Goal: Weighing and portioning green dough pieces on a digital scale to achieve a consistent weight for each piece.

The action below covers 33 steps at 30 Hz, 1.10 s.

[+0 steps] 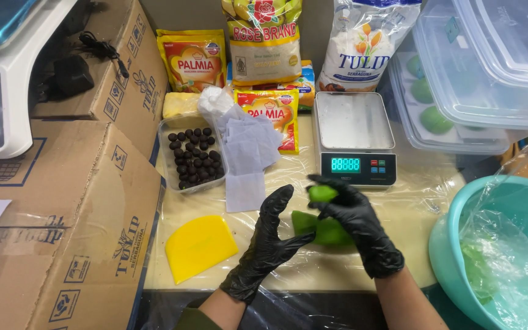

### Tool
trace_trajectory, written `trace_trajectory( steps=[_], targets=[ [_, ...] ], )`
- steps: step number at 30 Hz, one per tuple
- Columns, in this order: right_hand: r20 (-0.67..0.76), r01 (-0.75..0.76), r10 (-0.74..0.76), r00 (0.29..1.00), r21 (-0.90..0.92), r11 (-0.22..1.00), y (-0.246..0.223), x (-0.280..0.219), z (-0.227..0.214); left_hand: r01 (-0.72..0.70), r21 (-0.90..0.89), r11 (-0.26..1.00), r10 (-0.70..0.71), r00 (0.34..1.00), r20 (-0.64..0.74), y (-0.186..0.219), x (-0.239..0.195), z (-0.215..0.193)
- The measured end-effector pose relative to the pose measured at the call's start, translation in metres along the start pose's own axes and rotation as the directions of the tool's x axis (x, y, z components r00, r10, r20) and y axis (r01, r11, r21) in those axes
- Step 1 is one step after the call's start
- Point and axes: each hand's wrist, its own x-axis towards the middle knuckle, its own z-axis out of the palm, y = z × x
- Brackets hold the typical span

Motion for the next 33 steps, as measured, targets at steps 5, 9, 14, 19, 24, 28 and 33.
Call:
trace_trajectory(
  steps=[5,9,14,19,24,28,33],
  targets=[
    [-0.222,0.326,-0.301,0.927,0.086,0.941,-0.013,0.045,-0.058,0.087,0.027,0.996,-0.09,0.984,0.152,-0.001,0.0,-0.004],
    [-0.18,0.519,-0.504,0.845,0.048,0.853,-0.023,0.079,-0.076,0.05,0.069,0.996,-0.073,0.926,0.37,0.019,0.006,-0.016],
    [-0.217,0.484,-0.494,0.842,-0.1,0.869,-0.064,0.091,-0.054,0.093,0.139,0.986,-0.145,0.886,0.44,0.019,0.005,-0.019],
    [-0.176,0.553,-0.584,0.793,-0.197,0.81,-0.053,0.14,-0.067,0.052,0.151,0.987,-0.115,0.886,0.45,0.008,0.004,-0.017],
    [-0.051,0.542,-0.663,0.747,-0.532,0.651,-0.043,0.153,-0.071,-0.087,0.172,0.981,0.006,0.906,0.423,-0.005,0.002,-0.013],
    [-0.043,0.431,-0.551,0.834,-0.573,0.697,-0.041,0.152,-0.069,-0.012,0.187,0.982,-0.071,0.9,0.43,-0.002,0.005,-0.013],
    [-0.056,0.315,-0.337,0.94,-0.234,0.92,-0.044,0.145,-0.056,-0.011,0.201,0.98,-0.081,0.891,0.446,-0.001,0.007,-0.013]
  ],
)
